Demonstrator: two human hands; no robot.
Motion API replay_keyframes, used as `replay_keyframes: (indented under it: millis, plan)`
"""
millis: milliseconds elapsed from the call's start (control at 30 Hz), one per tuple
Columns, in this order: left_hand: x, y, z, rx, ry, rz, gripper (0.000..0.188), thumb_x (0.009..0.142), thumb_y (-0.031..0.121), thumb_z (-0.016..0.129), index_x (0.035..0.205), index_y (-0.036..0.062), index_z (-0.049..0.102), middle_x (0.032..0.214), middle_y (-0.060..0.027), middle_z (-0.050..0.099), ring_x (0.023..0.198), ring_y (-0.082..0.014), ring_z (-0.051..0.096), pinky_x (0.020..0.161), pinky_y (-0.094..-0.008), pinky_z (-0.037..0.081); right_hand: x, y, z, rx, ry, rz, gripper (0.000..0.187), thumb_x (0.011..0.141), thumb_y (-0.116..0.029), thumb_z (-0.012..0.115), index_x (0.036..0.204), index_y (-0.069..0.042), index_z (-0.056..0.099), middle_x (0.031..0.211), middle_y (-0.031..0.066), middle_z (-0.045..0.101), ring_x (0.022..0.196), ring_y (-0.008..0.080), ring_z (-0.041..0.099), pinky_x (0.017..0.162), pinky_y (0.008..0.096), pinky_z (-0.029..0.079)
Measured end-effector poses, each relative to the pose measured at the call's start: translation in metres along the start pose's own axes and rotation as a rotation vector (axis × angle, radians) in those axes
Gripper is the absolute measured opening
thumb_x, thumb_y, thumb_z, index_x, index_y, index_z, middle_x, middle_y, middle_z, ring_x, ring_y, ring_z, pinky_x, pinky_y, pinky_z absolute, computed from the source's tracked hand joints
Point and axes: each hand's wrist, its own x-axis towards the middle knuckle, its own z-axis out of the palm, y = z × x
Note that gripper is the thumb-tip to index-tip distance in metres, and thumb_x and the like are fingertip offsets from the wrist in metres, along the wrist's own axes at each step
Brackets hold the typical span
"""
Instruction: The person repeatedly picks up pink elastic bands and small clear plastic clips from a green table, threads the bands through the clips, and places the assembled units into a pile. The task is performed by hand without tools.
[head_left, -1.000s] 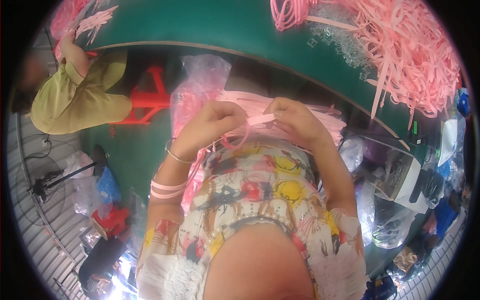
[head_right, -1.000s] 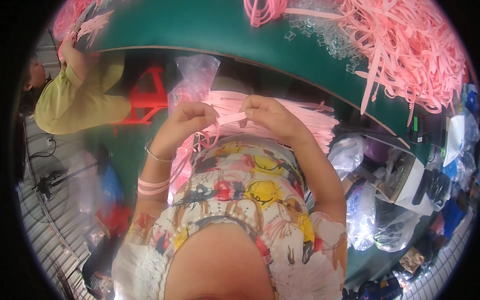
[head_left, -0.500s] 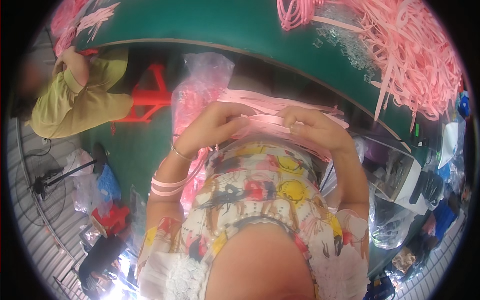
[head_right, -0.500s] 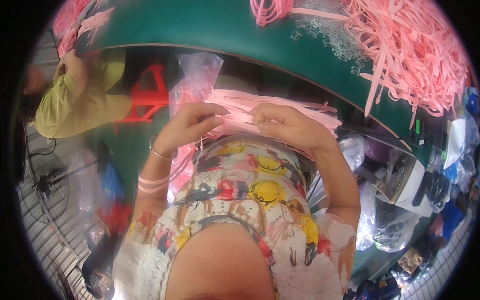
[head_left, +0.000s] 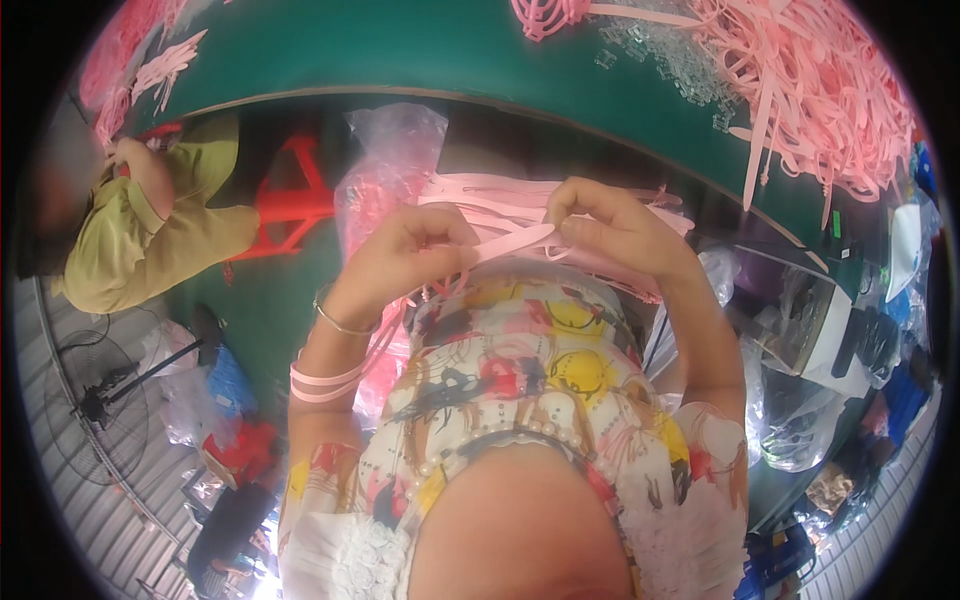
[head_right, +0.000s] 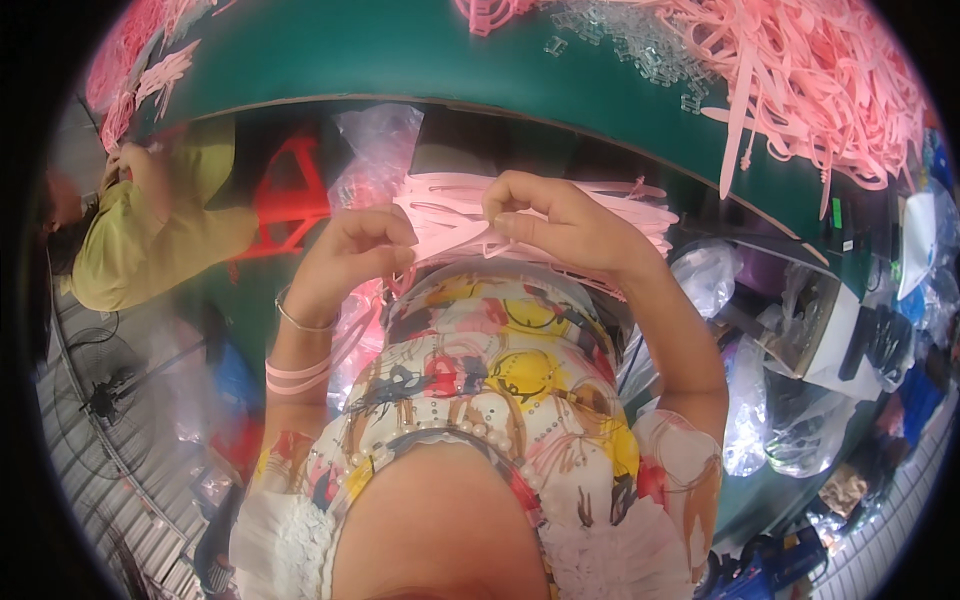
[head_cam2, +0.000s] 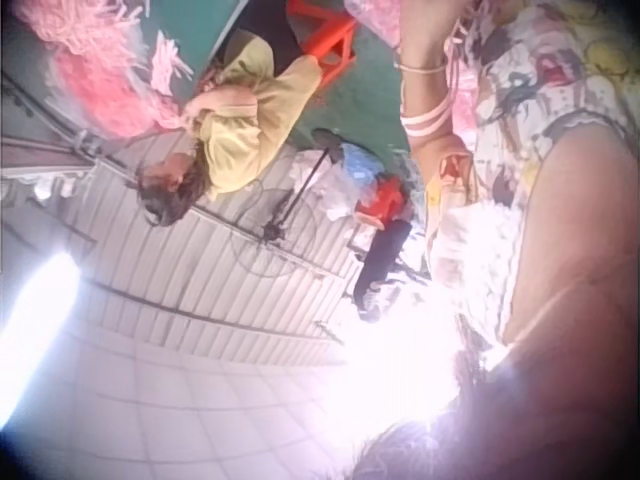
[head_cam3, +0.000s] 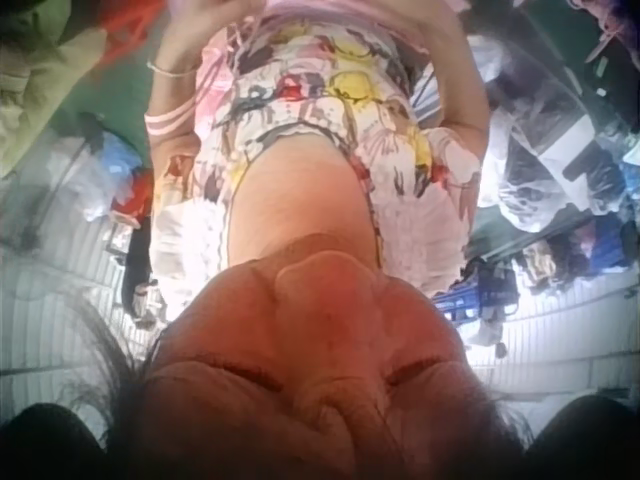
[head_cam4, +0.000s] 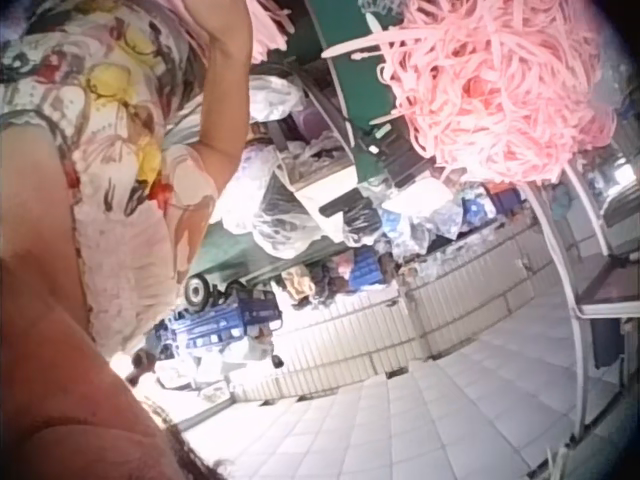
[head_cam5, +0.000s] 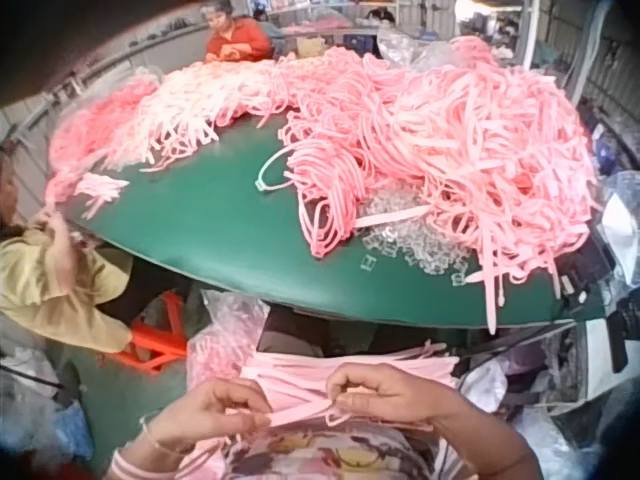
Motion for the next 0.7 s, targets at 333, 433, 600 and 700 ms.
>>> replay_keyframes:
  millis: [333,433,600,700]
  plan:
    - [-0.004,-0.012,-0.006,-0.11,-0.055,-0.051,0.006,0.079,0.007,0.063,0.078,0.0013,0.061,0.077,-0.0003,0.055,0.07,-0.0085,0.054,0.065,-0.023,0.044,0.006,-0.003,-0.001,-0.165,0.009,-0.143,0.013,0.083,-0.006,0.058,0.094,0.0,0.057,0.09,0.0058,0.059,0.089,0.0157,0.055,0.085,0.03,0.045]
    - [-0.007,-0.012,-0.005,-0.11,-0.056,-0.066,0.01,0.078,0.01,0.065,0.075,0.0025,0.058,0.074,0.0009,0.054,0.069,-0.0072,0.053,0.064,-0.0222,0.043,0.008,-0.002,-0.003,-0.17,-0.021,-0.144,0.011,0.085,-0.006,0.062,0.094,-0.001,0.058,0.091,0.0038,0.058,0.09,0.0136,0.054,0.084,0.0285,0.044]
    - [-0.008,-0.017,-0.009,-0.121,-0.09,-0.025,0.01,0.081,0.01,0.06,0.076,0.0023,0.057,0.069,-0.0056,0.063,0.061,-0.01,0.059,0.057,-0.0225,0.048,0.011,-0.002,-0.003,-0.191,-0.018,-0.157,0.012,0.083,-0.005,0.062,0.094,-0.001,0.058,0.09,0.0038,0.059,0.088,0.0135,0.054,0.083,0.0287,0.044]
    - [-0.009,-0.02,-0.011,-0.126,-0.083,-0.031,0.011,0.081,0.011,0.06,0.076,0.0024,0.057,0.069,-0.0052,0.063,0.061,-0.0101,0.059,0.057,-0.0226,0.048,0.012,-0.002,-0.002,-0.195,-0.021,-0.149,0.012,0.083,-0.005,0.062,0.093,-0.001,0.058,0.09,0.0038,0.059,0.088,0.0132,0.054,0.083,0.0288,0.043]
